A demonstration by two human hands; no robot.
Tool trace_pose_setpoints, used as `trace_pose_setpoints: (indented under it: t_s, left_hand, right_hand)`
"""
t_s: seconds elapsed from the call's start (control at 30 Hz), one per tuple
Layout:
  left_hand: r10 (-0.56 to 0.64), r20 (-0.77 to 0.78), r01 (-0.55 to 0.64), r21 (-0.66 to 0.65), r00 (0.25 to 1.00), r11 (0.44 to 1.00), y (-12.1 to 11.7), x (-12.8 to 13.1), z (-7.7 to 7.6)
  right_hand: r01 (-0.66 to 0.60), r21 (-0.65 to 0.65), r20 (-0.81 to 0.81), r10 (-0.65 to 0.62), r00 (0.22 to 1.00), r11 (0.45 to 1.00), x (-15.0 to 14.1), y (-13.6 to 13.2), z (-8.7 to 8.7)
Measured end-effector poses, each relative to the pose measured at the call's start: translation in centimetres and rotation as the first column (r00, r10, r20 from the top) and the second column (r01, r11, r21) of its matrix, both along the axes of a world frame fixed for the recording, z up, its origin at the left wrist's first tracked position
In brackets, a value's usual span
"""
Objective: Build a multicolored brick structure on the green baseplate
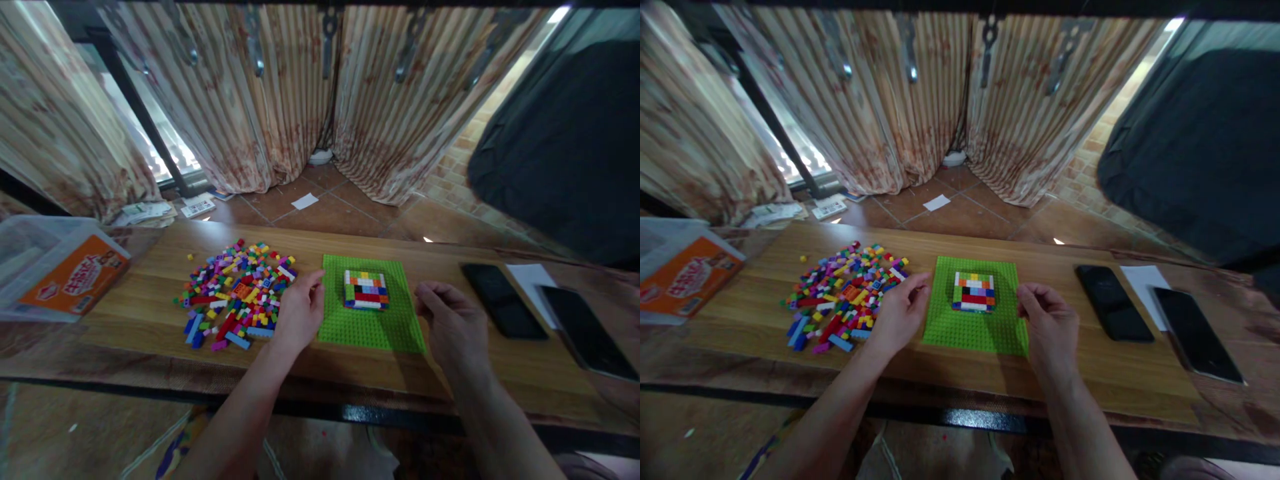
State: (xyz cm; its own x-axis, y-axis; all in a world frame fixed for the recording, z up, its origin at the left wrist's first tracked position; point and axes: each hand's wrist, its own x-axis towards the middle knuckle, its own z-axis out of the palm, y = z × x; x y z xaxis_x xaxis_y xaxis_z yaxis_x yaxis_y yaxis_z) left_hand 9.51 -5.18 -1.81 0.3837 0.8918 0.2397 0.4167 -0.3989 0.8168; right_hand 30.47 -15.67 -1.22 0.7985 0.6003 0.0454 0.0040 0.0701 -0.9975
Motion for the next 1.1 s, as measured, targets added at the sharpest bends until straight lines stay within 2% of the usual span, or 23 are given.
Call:
trace_pose_setpoints:
  t_s: [0.1,0.2,0.33,0.47,0.6,0.7,0.87,1.1]
  left_hand:
    - [0.099,0.098,-0.099,-0.012,0.990,0.995,1.2,-1.1,0.1]
    - [0.184,0.193,-0.171,-0.078,0.964,0.982,2.1,-2.2,0.4]
    - [0.298,0.297,-0.249,-0.191,0.907,0.949,3.0,-3.5,1.2]
    - [0.389,0.394,-0.287,-0.293,0.833,0.912,3.4,-4.2,1.8]
    - [0.394,0.416,-0.271,-0.325,0.819,0.906,3.5,-4.6,1.7]
    - [0.374,0.389,-0.260,-0.315,0.842,0.913,3.5,-4.9,1.4]
    - [0.353,0.374,-0.252,-0.294,0.858,0.922,3.7,-5.4,1.1]
    - [0.352,0.354,-0.265,-0.271,0.866,0.925,3.8,-5.7,1.5]
  right_hand:
    - [-0.067,-0.029,0.034,0.068,0.997,0.997,-1.7,0.4,0.1]
    - [-0.153,-0.075,0.079,0.159,0.984,0.985,-3.8,0.7,0.0]
    - [-0.277,-0.209,0.233,0.323,0.917,0.938,-6.3,0.8,-0.6]
    - [-0.408,-0.318,0.410,0.513,0.754,0.856,-8.8,1.0,-1.4]
    - [-0.495,-0.350,0.601,0.596,0.532,0.795,-11.5,1.6,-1.9]
    - [-0.504,-0.391,0.693,0.606,0.390,0.770,-13.1,2.2,-2.4]
    - [-0.449,-0.456,0.772,0.593,0.229,0.768,-14.2,3.1,-3.3]
    - [-0.373,-0.510,0.792,0.593,0.147,0.775,-14.8,3.7,-3.6]
